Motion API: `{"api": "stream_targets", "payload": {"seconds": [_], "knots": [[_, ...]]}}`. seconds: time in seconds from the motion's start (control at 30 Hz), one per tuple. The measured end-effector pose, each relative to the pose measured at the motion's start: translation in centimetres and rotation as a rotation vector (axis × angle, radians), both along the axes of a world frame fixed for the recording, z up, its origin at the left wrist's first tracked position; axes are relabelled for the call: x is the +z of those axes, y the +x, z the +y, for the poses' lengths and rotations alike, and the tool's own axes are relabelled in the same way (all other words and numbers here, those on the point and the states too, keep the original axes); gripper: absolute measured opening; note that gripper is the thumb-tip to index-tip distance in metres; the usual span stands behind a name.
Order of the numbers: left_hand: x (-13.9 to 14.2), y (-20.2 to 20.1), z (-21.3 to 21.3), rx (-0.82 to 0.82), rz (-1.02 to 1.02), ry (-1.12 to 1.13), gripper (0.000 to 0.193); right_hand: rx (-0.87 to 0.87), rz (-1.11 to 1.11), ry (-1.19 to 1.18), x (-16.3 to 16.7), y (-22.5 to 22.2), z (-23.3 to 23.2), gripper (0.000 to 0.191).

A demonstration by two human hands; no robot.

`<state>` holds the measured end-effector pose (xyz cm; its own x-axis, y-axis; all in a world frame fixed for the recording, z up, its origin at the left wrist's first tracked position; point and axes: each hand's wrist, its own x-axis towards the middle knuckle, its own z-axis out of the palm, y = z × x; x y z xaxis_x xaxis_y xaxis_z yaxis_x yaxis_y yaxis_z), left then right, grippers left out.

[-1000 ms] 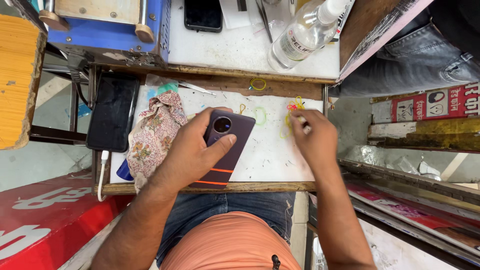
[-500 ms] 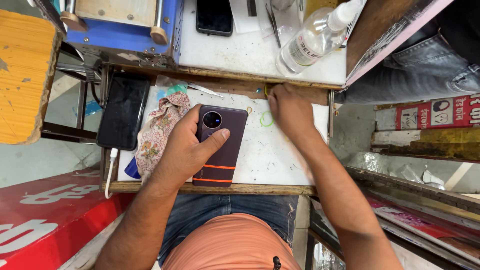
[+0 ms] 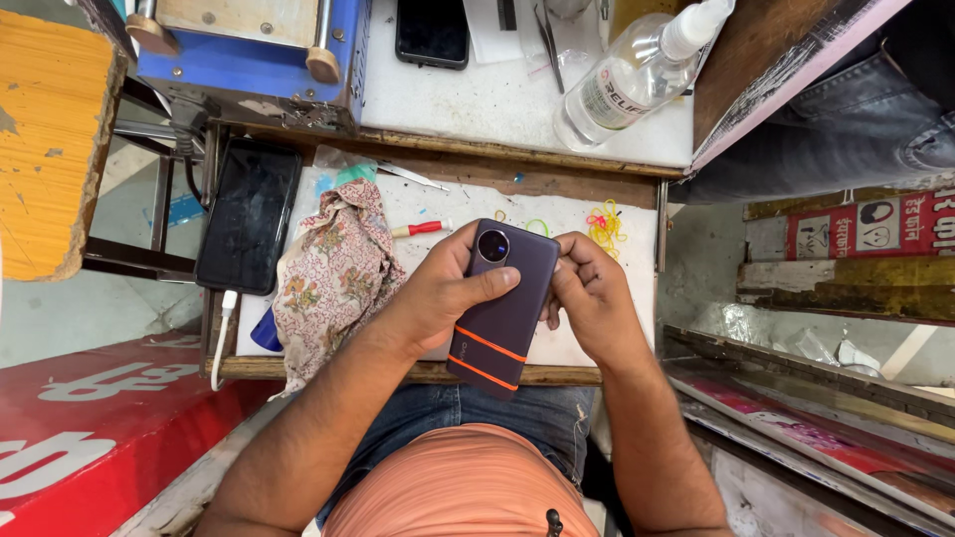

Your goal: The person wipes a purple smartphone with a cloth, then wraps multiple colored elastic bands around it in a crisscross pattern. The phone is held and rotated as each band is stretched and secured.

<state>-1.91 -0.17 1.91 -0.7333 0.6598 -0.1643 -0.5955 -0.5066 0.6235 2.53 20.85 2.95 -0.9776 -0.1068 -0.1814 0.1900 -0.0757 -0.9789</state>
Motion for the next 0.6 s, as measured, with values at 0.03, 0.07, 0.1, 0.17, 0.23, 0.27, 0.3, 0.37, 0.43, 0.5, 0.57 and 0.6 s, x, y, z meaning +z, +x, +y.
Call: {"api": "stream_targets", "payload": {"seconds": [0.03,0.07,0.1,0.17,0.23,0.27,0.3,0.37,0.43,0.5,0.57,0.6], "knots": [[-0.2,-0.1,-0.1,-0.018,0.011,0.01,0.04,0.006,0.026,0.017,-0.2,0.1,0.0,0.015],[-0.5,-0.1,-0.3,-0.06,0.001,0.038,0.042,0.004,0.017,-0.007,-0.4,0.1,0.1,0.015],[-0.7,-0.2,-0.5,-0.104,-0.013,0.066,0.043,0.001,0.005,-0.029,-0.6,0.2,0.2,0.014],[-0.9,-0.2,-0.8,-0.173,-0.016,0.101,0.046,-0.003,-0.031,-0.206,-1.0,0.5,0.5,0.013],[-1.0,-0.1,-1.0,-0.219,0.004,0.107,0.048,-0.002,-0.079,-0.52,-1.2,0.7,0.7,0.015],[-1.0,0.0,-1.1,-0.223,0.014,0.103,0.047,-0.004,-0.095,-0.583,-1.2,0.8,0.7,0.016],[-1.0,0.0,-1.1,-0.228,0.021,0.1,0.047,-0.008,-0.113,-0.646,-1.2,0.8,0.7,0.018],[-0.9,0.0,-1.2,-0.197,0.044,0.06,0.047,-0.029,-0.076,-0.614,-1.0,0.8,0.5,0.021],[-0.8,0.0,-1.1,-0.13,0.066,-0.012,0.049,-0.072,0.027,-0.426,-0.9,0.6,0.1,0.021],[-0.8,0.0,-0.9,-0.094,0.082,-0.007,0.05,-0.14,0.054,-0.223,-0.6,0.5,-0.3,0.02],[-0.8,0.0,-0.7,-0.078,0.07,-0.009,0.049,-0.19,0.066,-0.097,-0.4,0.5,-0.7,0.02],[-0.8,0.1,-0.5,-0.082,0.057,-0.013,0.047,-0.207,0.072,-0.072,-0.2,0.5,-0.8,0.019]]}}
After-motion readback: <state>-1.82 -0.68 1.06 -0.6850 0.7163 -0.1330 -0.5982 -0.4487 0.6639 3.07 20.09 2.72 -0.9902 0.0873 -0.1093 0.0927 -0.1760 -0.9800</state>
